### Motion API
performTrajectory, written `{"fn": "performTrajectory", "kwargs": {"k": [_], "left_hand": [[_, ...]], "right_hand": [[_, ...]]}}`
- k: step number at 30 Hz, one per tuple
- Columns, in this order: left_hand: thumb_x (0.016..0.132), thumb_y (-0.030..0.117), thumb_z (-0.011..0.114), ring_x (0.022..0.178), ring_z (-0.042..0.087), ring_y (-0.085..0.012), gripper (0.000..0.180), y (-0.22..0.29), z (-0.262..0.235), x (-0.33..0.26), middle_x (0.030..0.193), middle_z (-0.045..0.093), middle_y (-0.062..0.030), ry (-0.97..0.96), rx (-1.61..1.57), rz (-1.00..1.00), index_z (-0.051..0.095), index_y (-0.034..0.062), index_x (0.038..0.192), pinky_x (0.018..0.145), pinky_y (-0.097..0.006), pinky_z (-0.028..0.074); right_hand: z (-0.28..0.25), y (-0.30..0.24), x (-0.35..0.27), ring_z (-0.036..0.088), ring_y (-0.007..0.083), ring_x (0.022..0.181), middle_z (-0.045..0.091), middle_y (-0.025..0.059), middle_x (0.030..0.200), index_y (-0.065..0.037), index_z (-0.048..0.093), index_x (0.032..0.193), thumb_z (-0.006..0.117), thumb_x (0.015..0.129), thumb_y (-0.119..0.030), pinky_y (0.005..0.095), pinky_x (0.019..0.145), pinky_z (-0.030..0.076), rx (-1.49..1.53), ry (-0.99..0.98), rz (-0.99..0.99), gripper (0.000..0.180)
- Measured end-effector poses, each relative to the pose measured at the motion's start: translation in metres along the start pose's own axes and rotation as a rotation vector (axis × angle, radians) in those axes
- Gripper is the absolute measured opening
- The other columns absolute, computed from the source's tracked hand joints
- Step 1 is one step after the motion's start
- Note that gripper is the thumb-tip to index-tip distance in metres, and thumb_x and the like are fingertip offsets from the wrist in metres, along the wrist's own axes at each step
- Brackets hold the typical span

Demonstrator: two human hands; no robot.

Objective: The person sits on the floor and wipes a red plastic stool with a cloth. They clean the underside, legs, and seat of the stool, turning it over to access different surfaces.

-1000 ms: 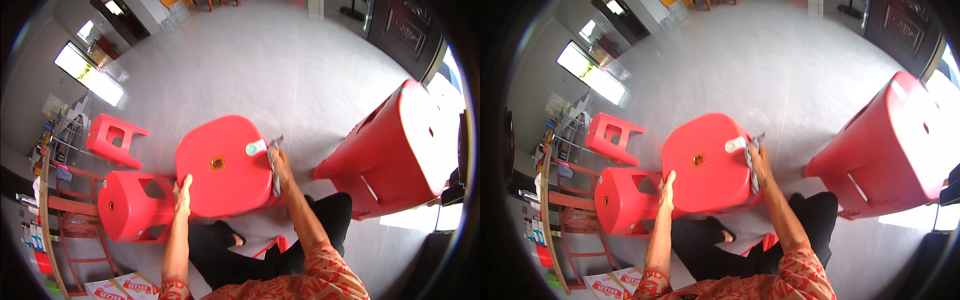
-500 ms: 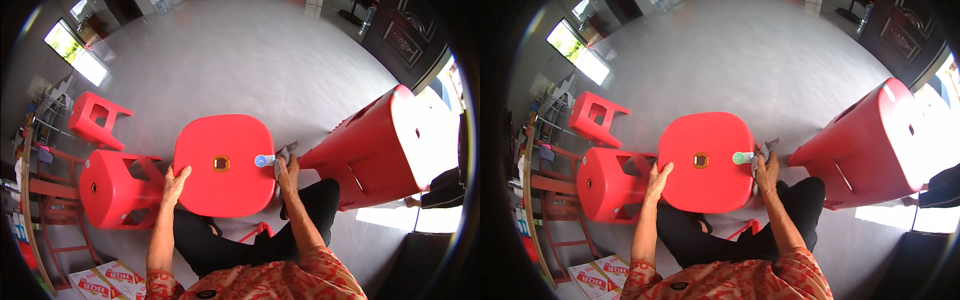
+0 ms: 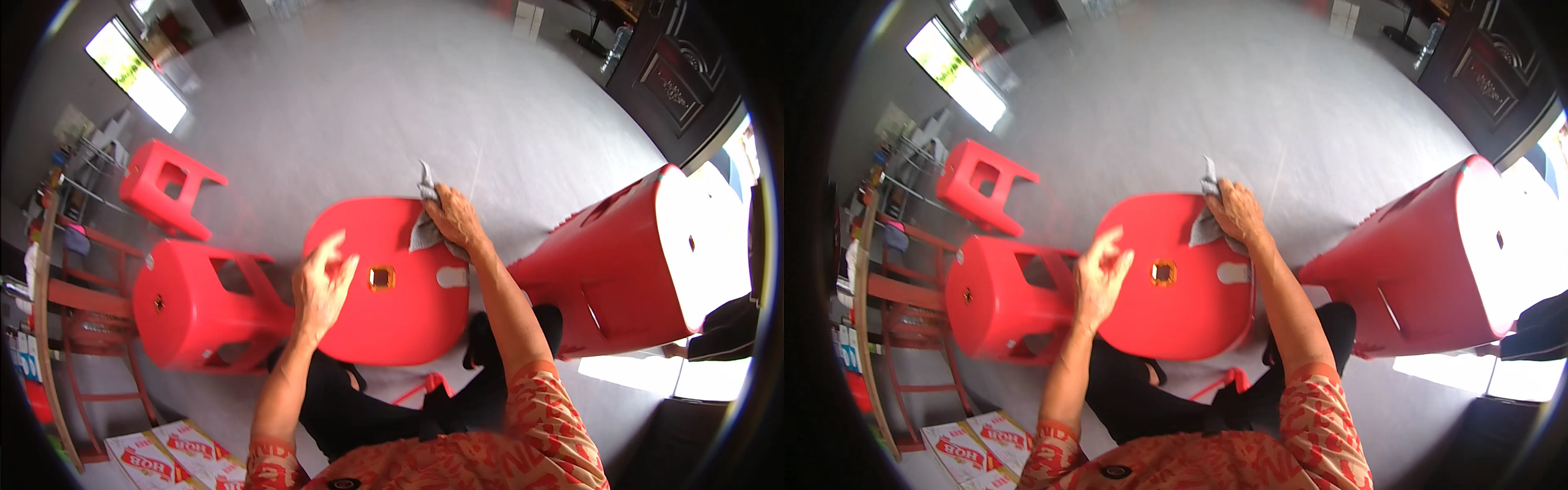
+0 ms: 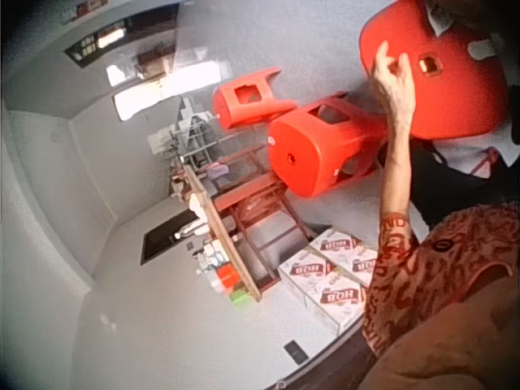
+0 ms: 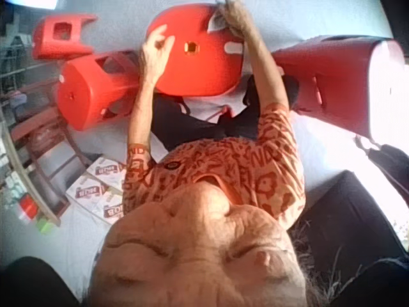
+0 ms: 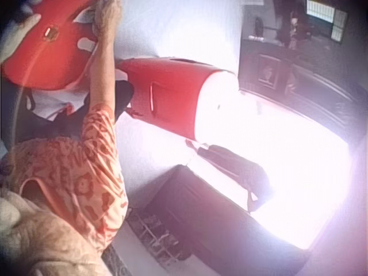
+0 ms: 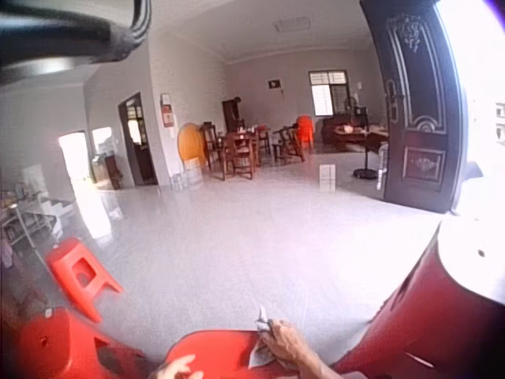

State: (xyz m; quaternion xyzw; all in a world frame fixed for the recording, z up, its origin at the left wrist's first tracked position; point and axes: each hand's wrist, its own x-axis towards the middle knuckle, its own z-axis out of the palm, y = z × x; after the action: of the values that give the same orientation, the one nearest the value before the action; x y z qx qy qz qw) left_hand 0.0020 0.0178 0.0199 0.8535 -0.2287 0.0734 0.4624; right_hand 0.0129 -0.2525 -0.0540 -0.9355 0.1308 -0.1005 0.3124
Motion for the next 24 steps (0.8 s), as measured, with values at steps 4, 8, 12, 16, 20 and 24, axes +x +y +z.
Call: {"fn": "performTrajectory", "kwargs": {"k": [4,8,12,16,20,24], "left_hand": [[0.085,0.009,0.070,0.064,0.062,-0.0146,0.026,0.067,-0.014,0.028,0.074,0.068,-0.0103,-0.315,-0.160,-0.081,0.067,0.0039,0.111,0.062,-0.031,0.050],[0.082,0.011,0.075,0.068,0.060,-0.0131,0.020,0.093,-0.050,0.018,0.076,0.067,-0.0049,-0.977,-0.676,0.365,0.072,0.0054,0.102,0.062,-0.028,0.047],[0.082,0.018,0.076,0.080,0.062,-0.0164,0.034,0.043,-0.070,-0.005,0.091,0.066,-0.0070,-0.536,-0.634,-0.046,0.066,-0.0007,0.108,0.074,-0.029,0.054],[0.086,0.037,0.071,0.109,0.055,-0.0256,0.065,-0.104,-0.030,-0.028,0.116,0.059,-0.0170,0.199,-0.175,-0.445,0.049,-0.0055,0.130,0.096,-0.038,0.044],[0.092,0.053,0.055,0.114,0.052,-0.0213,0.067,-0.082,-0.015,-0.029,0.122,0.058,-0.0162,-0.121,-0.459,-0.660,0.054,-0.0046,0.126,0.098,-0.034,0.040],[0.097,0.061,0.035,0.131,0.037,-0.0228,0.076,-0.116,-0.015,-0.029,0.142,0.041,-0.0142,-0.149,-0.459,-0.698,0.038,-0.0004,0.141,0.109,-0.035,0.028]], "right_hand": [[0.002,-0.019,0.002,0.060,0.0353,0.097,0.063,0.0156,0.098,-0.010,0.057,0.113,0.057,0.089,-0.038,0.0482,0.079,0.046,-0.224,0.077,0.031,0.037],[-0.006,-0.036,-0.017,0.057,0.0285,0.101,0.061,0.0105,0.106,-0.010,0.058,0.113,0.066,0.082,-0.032,0.0429,0.080,0.044,-0.306,0.167,-0.358,0.039],[-0.008,-0.044,-0.029,0.051,0.0310,0.110,0.053,0.0129,0.121,-0.013,0.053,0.126,0.065,0.081,-0.027,0.0440,0.091,0.041,-0.316,0.183,-0.551,0.049],[0.000,-0.054,-0.022,0.052,0.0287,0.104,0.055,0.0122,0.112,-0.013,0.058,0.116,0.065,0.078,-0.031,0.0421,0.086,0.041,-0.343,0.255,-0.440,0.043],[0.030,-0.072,-0.015,0.051,0.0316,0.108,0.055,0.0144,0.109,-0.008,0.058,0.114,0.061,0.081,-0.033,0.0450,0.094,0.039,-0.393,0.268,-0.394,0.042],[0.058,-0.122,-0.040,0.039,0.0402,0.129,0.047,0.0218,0.131,-0.008,0.053,0.127,0.059,0.086,-0.038,0.0505,0.109,0.029,-0.247,0.204,-0.618,0.052]]}}
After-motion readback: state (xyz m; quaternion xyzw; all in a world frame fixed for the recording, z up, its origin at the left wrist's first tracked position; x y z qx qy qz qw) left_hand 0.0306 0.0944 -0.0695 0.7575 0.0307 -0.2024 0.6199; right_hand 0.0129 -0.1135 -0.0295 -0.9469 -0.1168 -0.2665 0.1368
